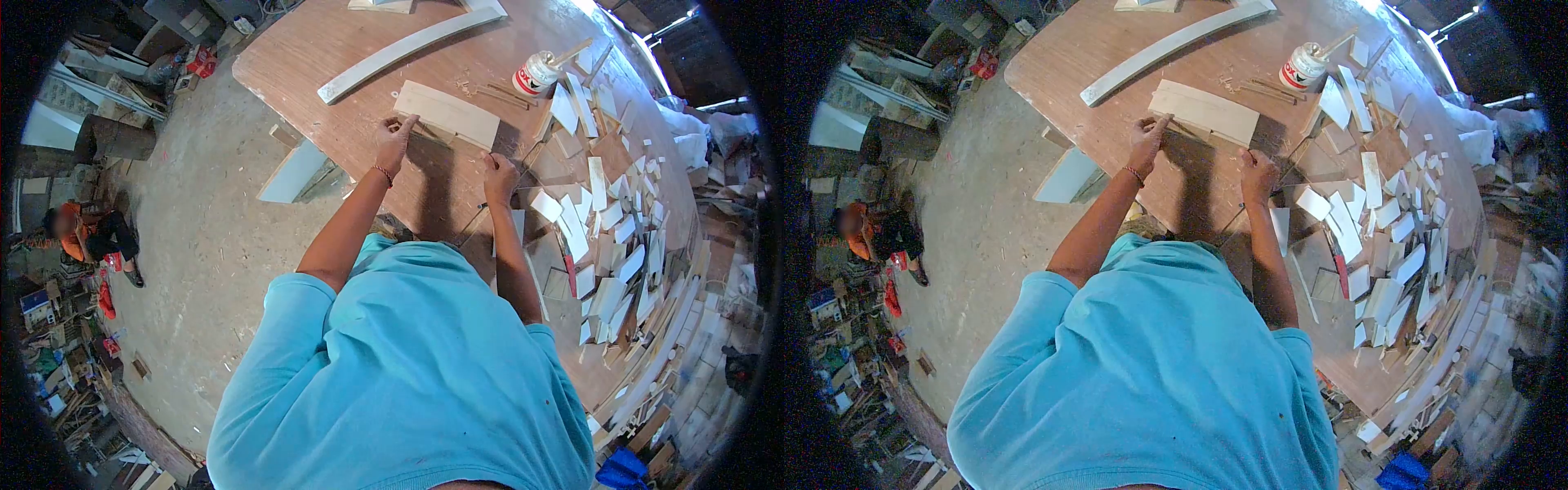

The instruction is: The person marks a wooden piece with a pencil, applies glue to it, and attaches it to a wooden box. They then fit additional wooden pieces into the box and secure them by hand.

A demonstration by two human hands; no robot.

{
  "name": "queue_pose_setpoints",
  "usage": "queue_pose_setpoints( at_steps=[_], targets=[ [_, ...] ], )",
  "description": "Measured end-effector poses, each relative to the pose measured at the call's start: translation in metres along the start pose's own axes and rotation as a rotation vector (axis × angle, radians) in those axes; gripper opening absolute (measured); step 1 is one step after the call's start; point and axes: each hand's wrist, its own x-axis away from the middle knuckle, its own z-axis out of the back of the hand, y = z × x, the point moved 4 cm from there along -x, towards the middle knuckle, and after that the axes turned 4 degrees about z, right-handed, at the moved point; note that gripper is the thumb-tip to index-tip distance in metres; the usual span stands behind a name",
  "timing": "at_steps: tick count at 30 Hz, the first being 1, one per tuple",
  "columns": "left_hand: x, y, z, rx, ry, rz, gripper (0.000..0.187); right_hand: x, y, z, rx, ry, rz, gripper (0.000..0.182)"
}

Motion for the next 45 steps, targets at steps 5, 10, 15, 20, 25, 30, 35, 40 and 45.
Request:
queue_pose_setpoints(
  at_steps=[5, 10, 15, 20, 25, 30, 35, 40, 45],
  targets=[
    [0.003, 0.005, -0.001, -0.009, -0.023, -0.071, 0.058, 0.0, -0.002, 0.001, 0.035, -0.01, -0.001, 0.024],
    [0.009, 0.015, -0.004, 0.077, -0.074, -0.072, 0.044, 0.001, 0.002, -0.001, 0.031, -0.003, -0.017, 0.024],
    [0.005, 0.01, 0.0, 0.085, -0.101, -0.099, 0.043, 0.001, 0.005, -0.002, 0.009, 0.015, 0.011, 0.023],
    [0.005, 0.013, -0.002, 0.169, -0.135, -0.028, 0.044, 0.001, -0.002, 0.001, 0.046, -0.065, -0.028, 0.022],
    [-0.002, 0.013, 0.001, 0.139, -0.158, -0.028, 0.044, 0.0, 0.001, 0.0, 0.009, -0.017, -0.022, 0.024],
    [-0.004, 0.02, 0.005, 0.102, -0.134, -0.045, 0.044, 0.0, 0.0, 0.0, 0.006, -0.016, -0.021, 0.021],
    [-0.01, 0.026, 0.012, 0.098, -0.161, -0.031, 0.032, 0.001, -0.004, 0.002, -0.079, -0.018, -0.029, 0.016],
    [-0.019, 0.024, 0.015, 0.07, -0.202, 0.031, 0.028, 0.001, 0.0, 0.001, -0.073, -0.016, -0.024, 0.024],
    [-0.015, 0.024, 0.015, 0.072, -0.221, -0.056, 0.022, 0.0, 0.002, -0.001, -0.058, -0.013, -0.02, 0.025]
  ],
)
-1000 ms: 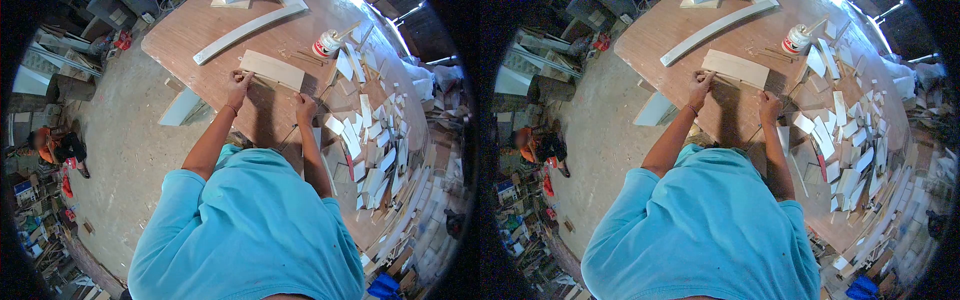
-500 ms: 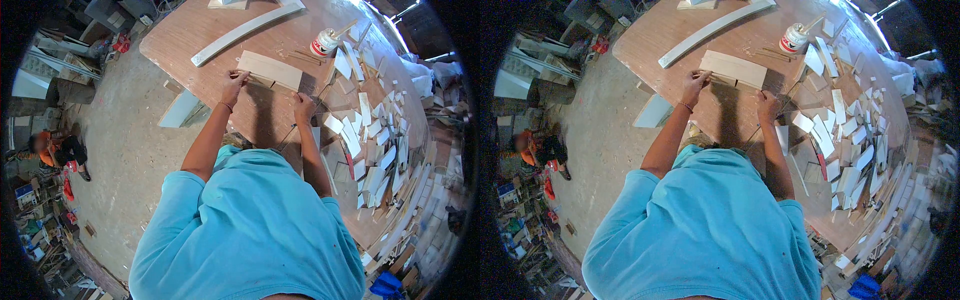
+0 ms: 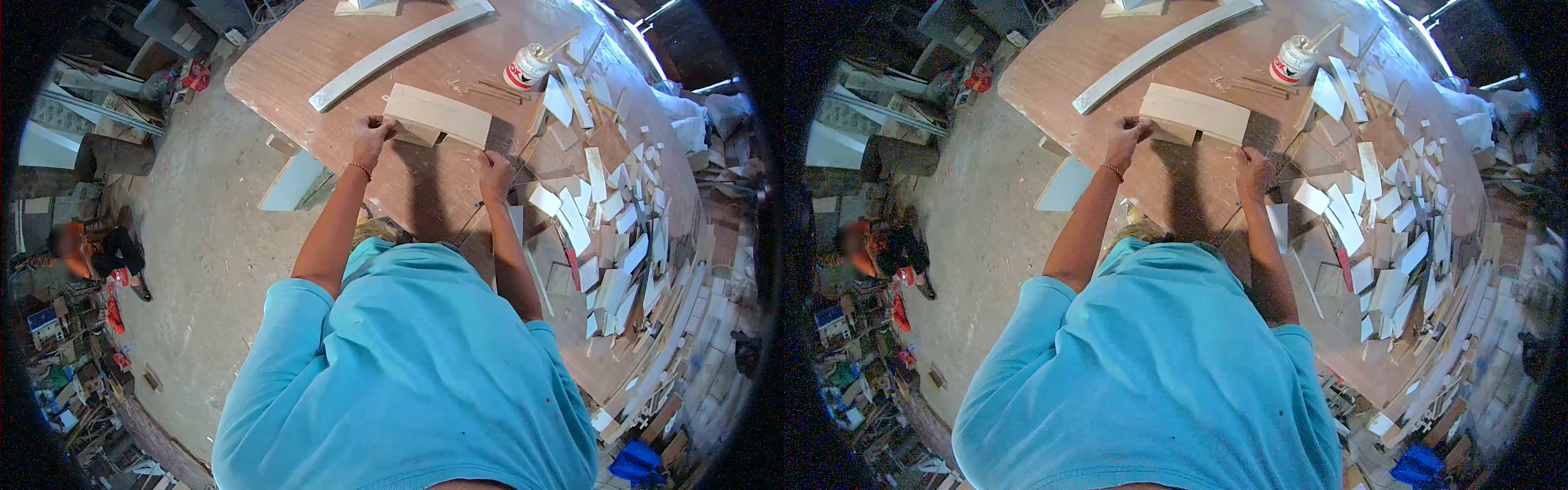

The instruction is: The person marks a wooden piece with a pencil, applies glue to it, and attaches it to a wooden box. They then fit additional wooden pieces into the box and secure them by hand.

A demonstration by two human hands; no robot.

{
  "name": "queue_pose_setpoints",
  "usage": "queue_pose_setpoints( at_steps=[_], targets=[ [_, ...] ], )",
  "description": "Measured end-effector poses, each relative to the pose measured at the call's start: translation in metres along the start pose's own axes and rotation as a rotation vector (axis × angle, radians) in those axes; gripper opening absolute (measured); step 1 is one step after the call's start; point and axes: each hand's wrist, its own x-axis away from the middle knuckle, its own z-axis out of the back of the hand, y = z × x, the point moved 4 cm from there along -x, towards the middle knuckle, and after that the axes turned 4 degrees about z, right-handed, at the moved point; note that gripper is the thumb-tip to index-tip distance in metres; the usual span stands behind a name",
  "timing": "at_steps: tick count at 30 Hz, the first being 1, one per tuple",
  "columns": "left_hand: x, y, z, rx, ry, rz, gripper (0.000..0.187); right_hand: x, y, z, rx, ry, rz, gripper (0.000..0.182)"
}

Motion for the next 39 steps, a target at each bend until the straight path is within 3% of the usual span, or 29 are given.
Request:
queue_pose_setpoints(
  at_steps=[2, 12, 15, 17, 19, 22, 23, 25, 29, 31, 34, 39],
  targets=[
    [0.003, -0.005, 0.004, -0.103, 0.082, -0.006, 0.018, 0.0, -0.001, 0.001, -0.013, -0.008, -0.017, 0.024],
    [0.001, -0.014, 0.015, -0.247, 0.046, -0.068, 0.011, 0.001, 0.0, 0.0, -0.013, 0.049, -0.001, 0.015],
    [-0.013, -0.031, 0.027, -0.465, 0.113, -0.2, 0.009, 0.002, 0.002, 0.001, -0.092, 0.046, 0.028, 0.016],
    [-0.006, -0.026, 0.025, -0.338, 0.064, -0.14, 0.007, 0.002, 0.004, 0.004, -0.154, 0.043, 0.063, 0.017],
    [-0.002, -0.021, 0.023, -0.298, 0.039, -0.144, 0.006, 0.003, 0.016, 0.003, -0.054, -0.18, 0.047, 0.019],
    [0.0, -0.019, 0.024, -0.225, -0.022, -0.154, 0.006, 0.008, 0.03, 0.009, -0.029, -0.233, 0.058, 0.018],
    [0.0, -0.019, 0.024, -0.191, -0.06, -0.162, 0.006, 0.009, 0.033, 0.008, -0.028, -0.232, 0.055, 0.018],
    [0.001, -0.019, 0.024, -0.15, -0.07, -0.171, 0.007, 0.008, 0.024, 0.022, 0.114, 0.079, 0.118, 0.014],
    [0.001, -0.013, 0.023, -0.121, -0.093, -0.143, 0.009, 0.005, -0.006, 0.006, 0.028, -0.028, 0.082, 0.016],
    [-0.001, -0.012, 0.021, -0.126, -0.09, -0.147, 0.01, 0.008, -0.027, -0.013, -0.206, -0.143, 0.057, 0.016],
    [-0.003, -0.011, 0.02, -0.134, -0.091, -0.152, 0.01, 0.008, -0.037, -0.038, -0.162, -0.302, 0.021, 0.02],
    [-0.005, -0.016, 0.015, -0.052, -0.096, -0.171, 0.009, 0.01, -0.045, -0.05, -0.205, -0.218, 0.099, 0.024]
  ],
)
